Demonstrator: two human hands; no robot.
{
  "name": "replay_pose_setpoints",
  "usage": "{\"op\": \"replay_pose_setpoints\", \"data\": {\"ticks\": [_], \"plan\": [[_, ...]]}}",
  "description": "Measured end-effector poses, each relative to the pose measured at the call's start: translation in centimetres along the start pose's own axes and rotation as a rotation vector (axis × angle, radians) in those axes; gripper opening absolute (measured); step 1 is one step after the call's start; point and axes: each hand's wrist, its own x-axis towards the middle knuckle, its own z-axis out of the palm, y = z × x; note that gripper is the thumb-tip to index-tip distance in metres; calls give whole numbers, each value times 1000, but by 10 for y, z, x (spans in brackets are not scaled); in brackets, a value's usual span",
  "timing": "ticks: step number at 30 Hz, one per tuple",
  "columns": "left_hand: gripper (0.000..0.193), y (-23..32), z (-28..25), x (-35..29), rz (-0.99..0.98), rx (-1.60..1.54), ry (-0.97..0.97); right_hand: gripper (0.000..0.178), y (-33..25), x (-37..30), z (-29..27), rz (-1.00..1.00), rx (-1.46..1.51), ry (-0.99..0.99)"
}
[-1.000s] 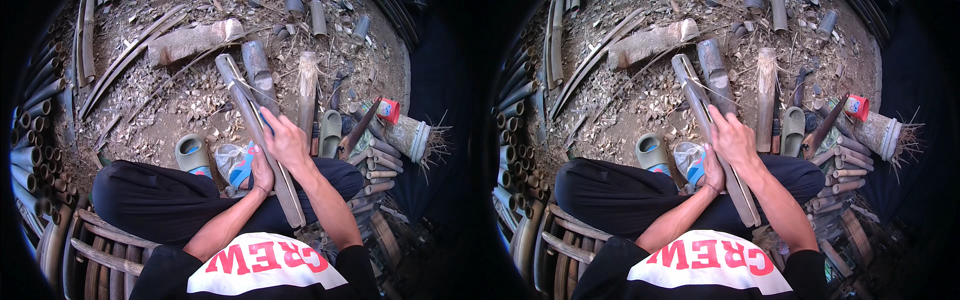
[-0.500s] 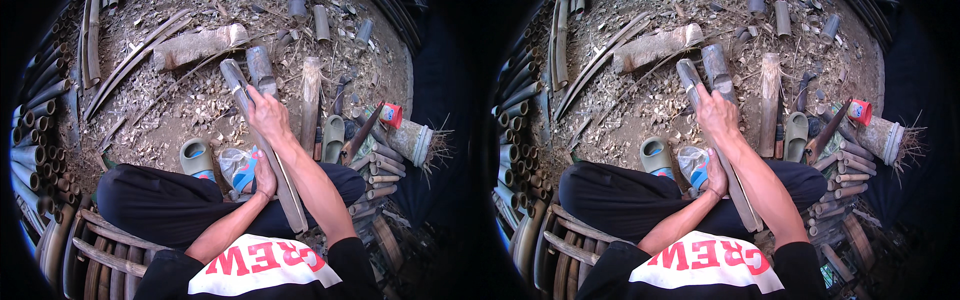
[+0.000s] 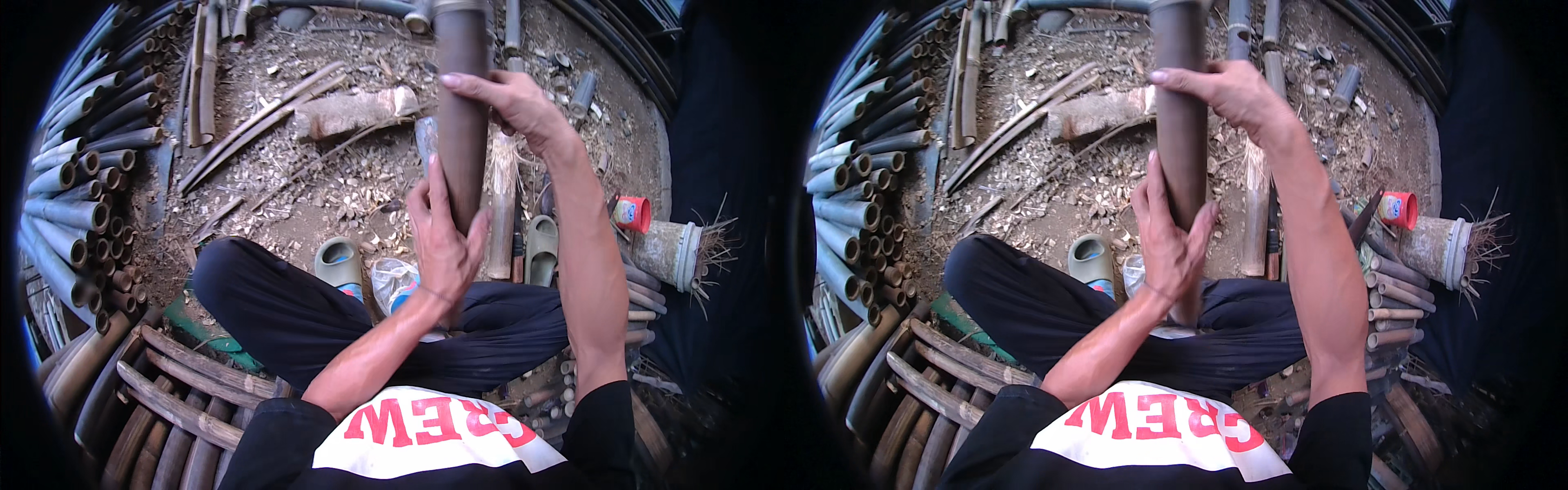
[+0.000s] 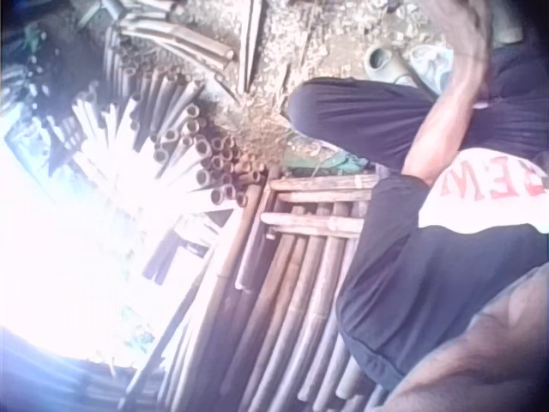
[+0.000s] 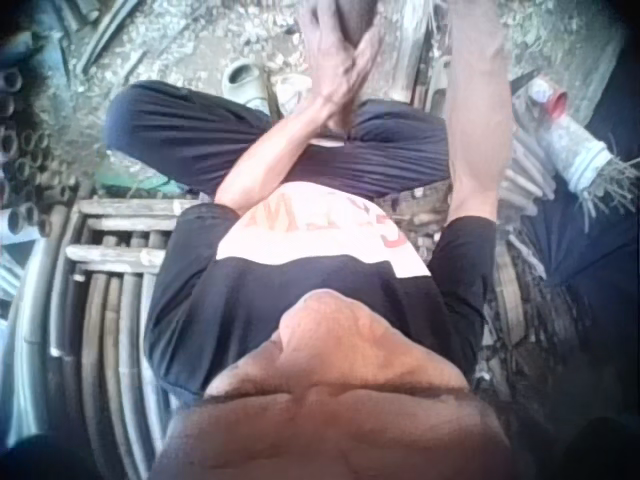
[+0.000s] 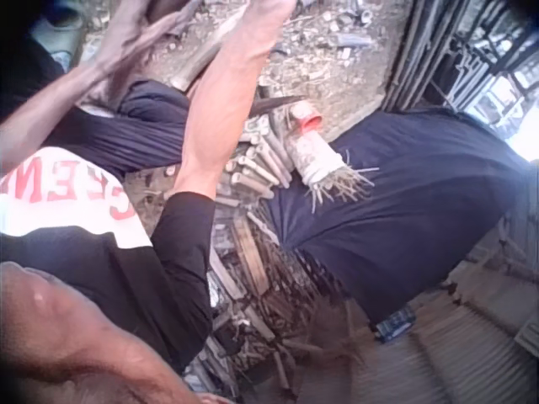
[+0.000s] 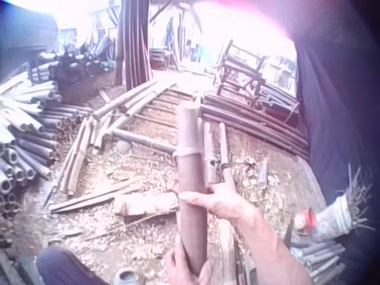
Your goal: The person uses a small blue-handled knife to peel and split bamboo strips, then uses a saw to cut bamboo poles into shorter sections.
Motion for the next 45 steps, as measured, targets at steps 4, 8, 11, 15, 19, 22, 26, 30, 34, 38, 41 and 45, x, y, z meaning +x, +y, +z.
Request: {"op": "replay_pose_setpoints", "data": {"ticks": [4,8,11,15,19,22,26,30,34,38,41,45], "plan": [[75,-19,-30,29,179,251,118,54,-17,-23,-17,-161,120,-86],[68,-23,-34,21,-1103,-994,-129,50,54,-66,13,-483,138,-105],[78,-29,-19,7,-1213,-1434,-284,61,94,-122,28,-414,-275,-153],[66,-76,21,-45,-1271,-1178,-341,57,97,-197,35,-272,-396,-109],[62,-86,43,-92,-1258,-962,-163,62,84,-256,44,50,-74,88],[63,-114,56,-104,-1142,-862,-149,58,77,-278,61,155,-20,170],[61,-108,56,-97,-1160,-843,-165,45,84,-292,72,220,-212,131],[59,-114,63,-104,-1096,-605,-63,44,82,-295,81,274,-245,62],[62,-113,66,-108,-1025,-496,-60,45,79,-292,82,325,-316,41],[62,-117,69,-109,-950,-397,-54,46,89,-284,88,328,-353,44],[62,-117,71,-112,-951,-397,-54,46,103,-284,94,295,-324,87],[63,-124,70,-112,-963,-395,-60,45,121,-251,107,193,-284,137]]}}
